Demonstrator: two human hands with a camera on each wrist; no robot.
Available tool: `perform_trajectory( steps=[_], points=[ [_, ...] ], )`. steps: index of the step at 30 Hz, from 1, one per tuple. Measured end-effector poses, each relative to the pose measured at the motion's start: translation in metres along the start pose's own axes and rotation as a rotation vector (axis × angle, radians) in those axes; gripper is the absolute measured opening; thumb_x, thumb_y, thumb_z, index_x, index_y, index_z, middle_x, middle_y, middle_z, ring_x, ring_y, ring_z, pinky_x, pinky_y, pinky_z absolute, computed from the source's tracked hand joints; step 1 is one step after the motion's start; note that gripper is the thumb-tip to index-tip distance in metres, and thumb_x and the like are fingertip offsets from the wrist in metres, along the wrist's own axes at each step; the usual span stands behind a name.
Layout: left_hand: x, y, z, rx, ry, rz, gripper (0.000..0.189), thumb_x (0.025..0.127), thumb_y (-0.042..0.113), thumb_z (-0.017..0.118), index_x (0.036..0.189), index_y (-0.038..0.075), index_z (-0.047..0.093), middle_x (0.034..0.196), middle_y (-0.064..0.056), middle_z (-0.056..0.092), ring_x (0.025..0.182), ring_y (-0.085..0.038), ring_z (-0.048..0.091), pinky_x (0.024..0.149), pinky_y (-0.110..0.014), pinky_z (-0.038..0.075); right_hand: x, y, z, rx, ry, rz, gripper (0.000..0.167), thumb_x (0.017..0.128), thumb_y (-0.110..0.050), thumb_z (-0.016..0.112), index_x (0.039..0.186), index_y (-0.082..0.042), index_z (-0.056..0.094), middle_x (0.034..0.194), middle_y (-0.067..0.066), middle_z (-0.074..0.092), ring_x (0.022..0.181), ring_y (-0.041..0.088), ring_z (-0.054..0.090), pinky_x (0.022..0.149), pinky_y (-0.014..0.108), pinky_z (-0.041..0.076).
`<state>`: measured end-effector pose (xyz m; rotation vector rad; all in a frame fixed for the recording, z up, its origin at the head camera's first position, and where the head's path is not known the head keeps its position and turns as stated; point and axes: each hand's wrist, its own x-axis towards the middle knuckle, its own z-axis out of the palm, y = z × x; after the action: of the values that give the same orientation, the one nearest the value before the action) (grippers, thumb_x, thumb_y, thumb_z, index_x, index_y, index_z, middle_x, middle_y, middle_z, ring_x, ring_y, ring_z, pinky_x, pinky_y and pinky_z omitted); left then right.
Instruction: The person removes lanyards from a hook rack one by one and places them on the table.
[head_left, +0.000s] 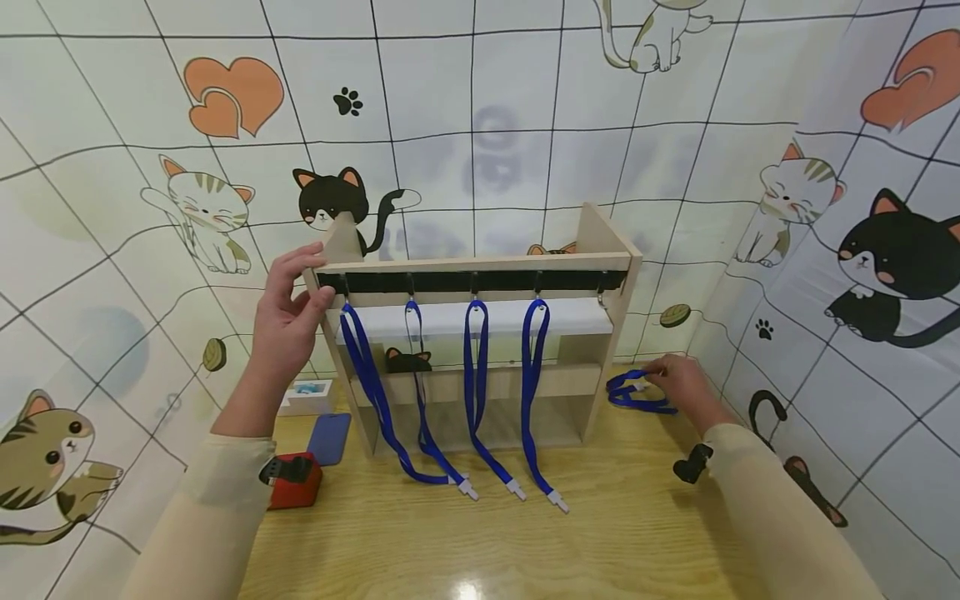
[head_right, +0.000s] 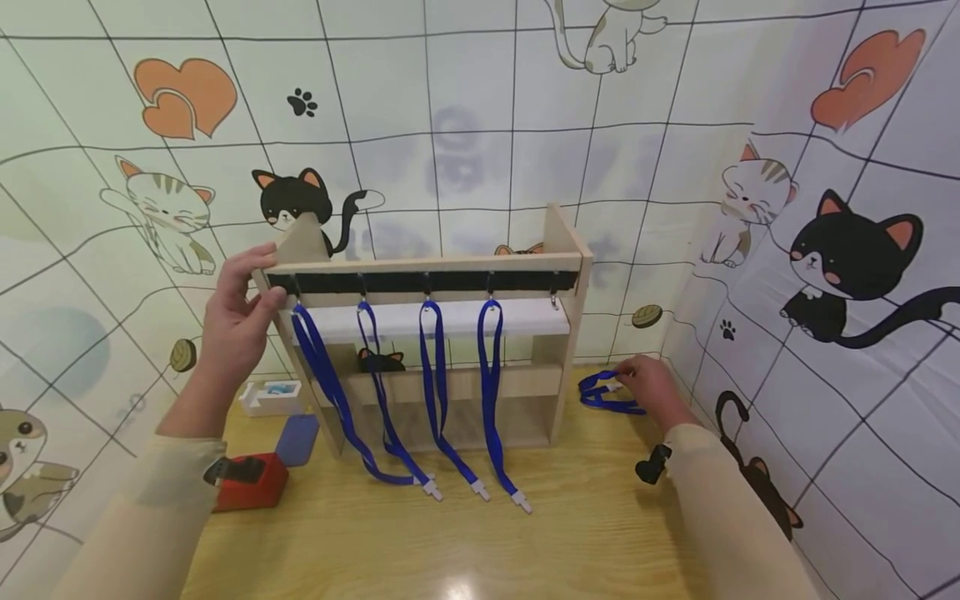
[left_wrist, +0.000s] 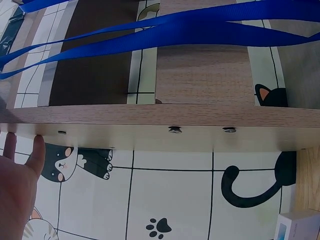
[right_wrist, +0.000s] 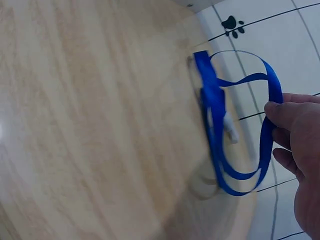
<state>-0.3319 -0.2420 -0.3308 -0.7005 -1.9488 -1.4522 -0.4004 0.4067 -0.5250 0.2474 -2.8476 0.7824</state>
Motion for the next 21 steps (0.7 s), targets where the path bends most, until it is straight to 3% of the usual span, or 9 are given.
perform_trajectory(
  steps=[14,21],
  points=[
    [0.000,-0.001,0.001,0.012,0.000,-0.005,0.042,0.110,-0.001,0.065,0.150,0.005,0.058,0.166,0.000,0.048,0.156,-0.024,0.042,0.116,-0.037,0.049,-0.008,0.014,0.026,-0.003,0.018,0.073,0.014,0.104,0.004,0.070,0.115,0.008,0.079,0.110,0.025,0.075,0.103,0.044,0.070,0.087,0.061,0.058],
    [0.000,-0.001,0.000,0.013,-0.001,0.003,0.042,0.110,0.000,0.065,0.151,0.003,0.057,0.167,-0.001,0.048,0.155,-0.025,0.043,0.118,-0.038,0.049,-0.011,0.013,0.029,-0.029,0.046,0.020,0.021,0.099,0.004,0.077,0.118,0.012,0.076,0.108,0.026,0.072,0.102,0.048,0.070,0.088,0.063,0.058]
  ],
)
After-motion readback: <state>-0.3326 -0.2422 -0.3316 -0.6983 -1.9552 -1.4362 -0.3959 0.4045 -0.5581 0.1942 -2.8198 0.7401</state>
